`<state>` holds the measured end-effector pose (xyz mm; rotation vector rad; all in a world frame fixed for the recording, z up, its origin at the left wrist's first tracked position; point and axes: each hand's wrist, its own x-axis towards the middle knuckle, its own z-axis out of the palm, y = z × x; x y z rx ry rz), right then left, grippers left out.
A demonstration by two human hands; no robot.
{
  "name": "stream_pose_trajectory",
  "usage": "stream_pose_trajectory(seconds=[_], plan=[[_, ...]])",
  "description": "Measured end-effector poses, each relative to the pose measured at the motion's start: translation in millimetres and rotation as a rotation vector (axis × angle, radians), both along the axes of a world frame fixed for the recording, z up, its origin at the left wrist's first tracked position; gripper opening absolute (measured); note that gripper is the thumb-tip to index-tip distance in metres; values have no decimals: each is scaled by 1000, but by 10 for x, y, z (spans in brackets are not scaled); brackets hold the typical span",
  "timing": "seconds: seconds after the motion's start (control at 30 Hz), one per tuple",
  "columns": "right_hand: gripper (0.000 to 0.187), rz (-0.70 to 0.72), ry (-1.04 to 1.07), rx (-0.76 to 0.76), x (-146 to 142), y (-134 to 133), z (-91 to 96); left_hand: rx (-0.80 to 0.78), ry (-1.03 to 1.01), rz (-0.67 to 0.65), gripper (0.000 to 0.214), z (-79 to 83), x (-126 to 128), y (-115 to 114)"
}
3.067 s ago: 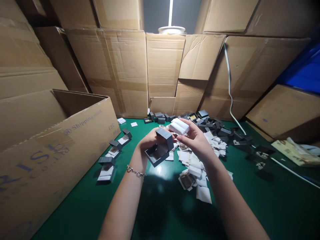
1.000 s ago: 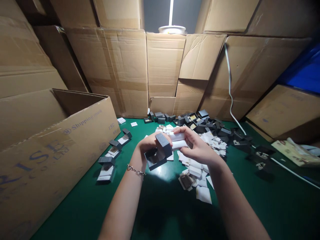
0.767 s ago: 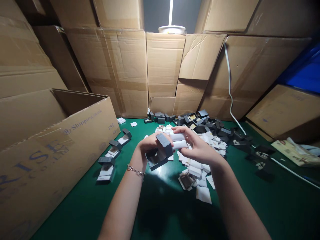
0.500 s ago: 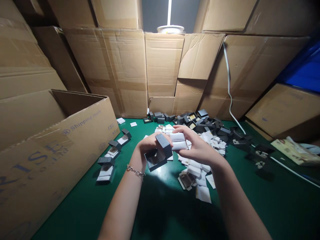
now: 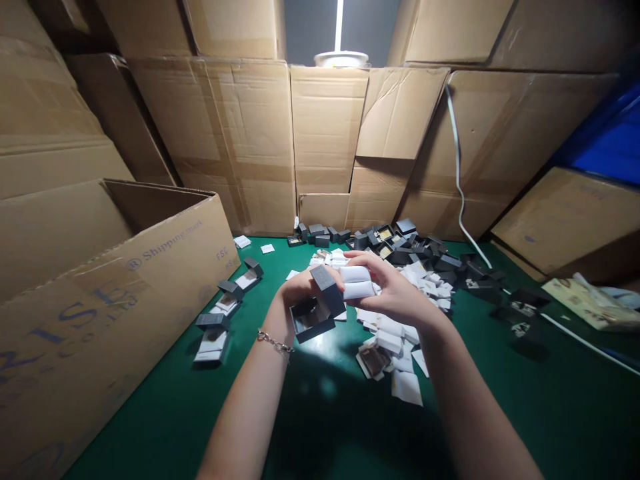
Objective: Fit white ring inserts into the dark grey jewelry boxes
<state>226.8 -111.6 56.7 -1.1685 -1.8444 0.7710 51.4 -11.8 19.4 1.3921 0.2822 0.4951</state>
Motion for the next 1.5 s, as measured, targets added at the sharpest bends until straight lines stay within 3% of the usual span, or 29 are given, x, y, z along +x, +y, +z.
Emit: stream_pose_trajectory(seconds=[0.13, 0.5, 0.63, 0.77, 0.87, 0.97, 1.03, 1.13, 1.27, 1.5], plan=[[45, 28, 31, -33, 8, 6, -3, -4, -44, -17, 49, -40, 19, 2], [41, -47, -55, -48, 3, -13, 46, -54, -29, 31, 39, 95, 28, -161], [58, -149, -60, -161, 6, 19, 32, -123, 65, 71, 38, 171, 92, -168], [75, -293, -154, -180, 126, 74, -47, -141, 71, 138, 37, 222, 146, -207], [60, -474, -257, -175, 259, 147, -138, -33, 24, 156, 34, 209, 187, -208], [35, -598, -136, -217, 304, 214, -186, 49, 34, 160, 32, 184, 235, -197], [30, -569, 59, -314, 255, 231, -165, 87, 60, 163, 30, 178, 266, -202], [38, -504, 285, -465, 134, 211, -93, 191, 95, 151, 24, 194, 297, -232], [47, -412, 300, -434, 82, 178, -79, 350, 79, 114, 12, 221, 318, -268], [47, -289, 510, -475, 129, 190, -131, 545, 141, 135, 18, 216, 375, -288]])
